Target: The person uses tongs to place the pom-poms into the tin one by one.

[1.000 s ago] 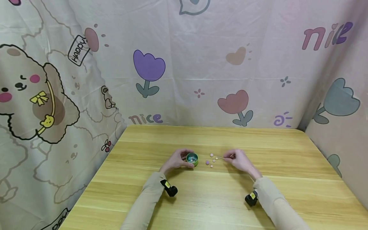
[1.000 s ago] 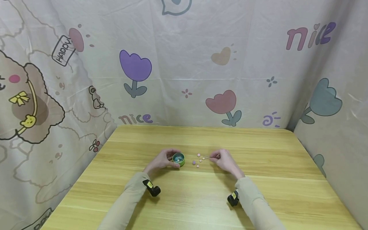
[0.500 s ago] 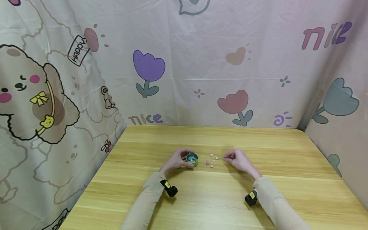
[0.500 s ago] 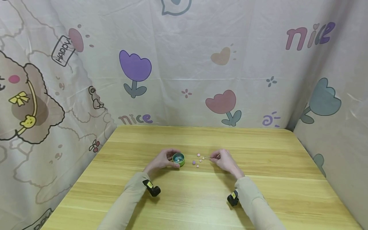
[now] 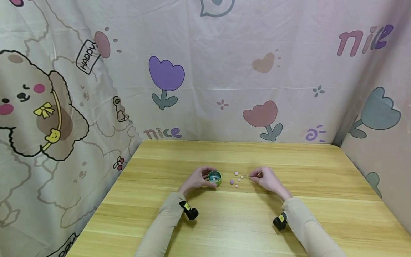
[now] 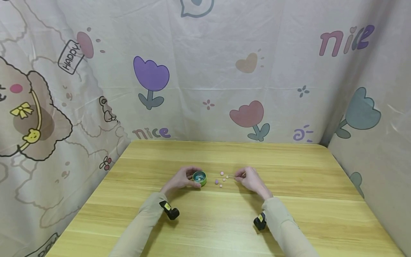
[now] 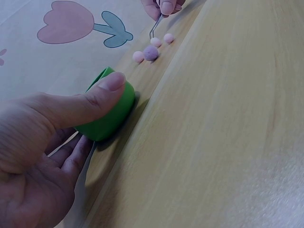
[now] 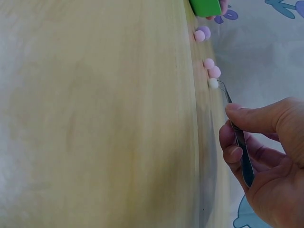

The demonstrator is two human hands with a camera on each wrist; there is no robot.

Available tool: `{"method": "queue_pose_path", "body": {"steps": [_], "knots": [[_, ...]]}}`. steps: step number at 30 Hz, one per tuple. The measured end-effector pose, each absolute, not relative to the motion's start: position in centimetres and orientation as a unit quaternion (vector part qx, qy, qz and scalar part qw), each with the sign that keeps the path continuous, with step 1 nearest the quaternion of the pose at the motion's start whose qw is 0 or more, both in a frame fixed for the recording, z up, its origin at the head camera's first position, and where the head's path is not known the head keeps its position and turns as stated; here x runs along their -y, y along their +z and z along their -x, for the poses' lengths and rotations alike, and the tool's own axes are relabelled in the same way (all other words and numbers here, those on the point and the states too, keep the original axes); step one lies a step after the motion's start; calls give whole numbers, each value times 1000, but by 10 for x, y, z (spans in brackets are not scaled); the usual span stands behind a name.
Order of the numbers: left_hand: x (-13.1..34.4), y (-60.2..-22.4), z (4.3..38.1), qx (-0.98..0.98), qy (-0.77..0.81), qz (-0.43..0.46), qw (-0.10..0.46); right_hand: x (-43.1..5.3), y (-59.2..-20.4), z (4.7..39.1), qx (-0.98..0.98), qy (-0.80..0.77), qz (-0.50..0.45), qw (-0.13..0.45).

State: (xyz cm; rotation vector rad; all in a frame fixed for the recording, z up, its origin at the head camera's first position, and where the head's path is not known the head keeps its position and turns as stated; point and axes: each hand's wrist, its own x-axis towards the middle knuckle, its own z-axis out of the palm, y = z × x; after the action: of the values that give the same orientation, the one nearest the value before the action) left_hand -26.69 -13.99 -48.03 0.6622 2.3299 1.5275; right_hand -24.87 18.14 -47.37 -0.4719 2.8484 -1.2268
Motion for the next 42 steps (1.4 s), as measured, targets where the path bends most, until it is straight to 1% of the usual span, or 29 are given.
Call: {"method": "queue_pose_path", "body": {"steps": [24,42], "knots": [[139,-480,266,-806,532,-217,143,-178,-472,249,-916,-377,137,12],[142,-480,267,-806,528,-229,138,-178,-473,249,-913,-376,155,0]]}}
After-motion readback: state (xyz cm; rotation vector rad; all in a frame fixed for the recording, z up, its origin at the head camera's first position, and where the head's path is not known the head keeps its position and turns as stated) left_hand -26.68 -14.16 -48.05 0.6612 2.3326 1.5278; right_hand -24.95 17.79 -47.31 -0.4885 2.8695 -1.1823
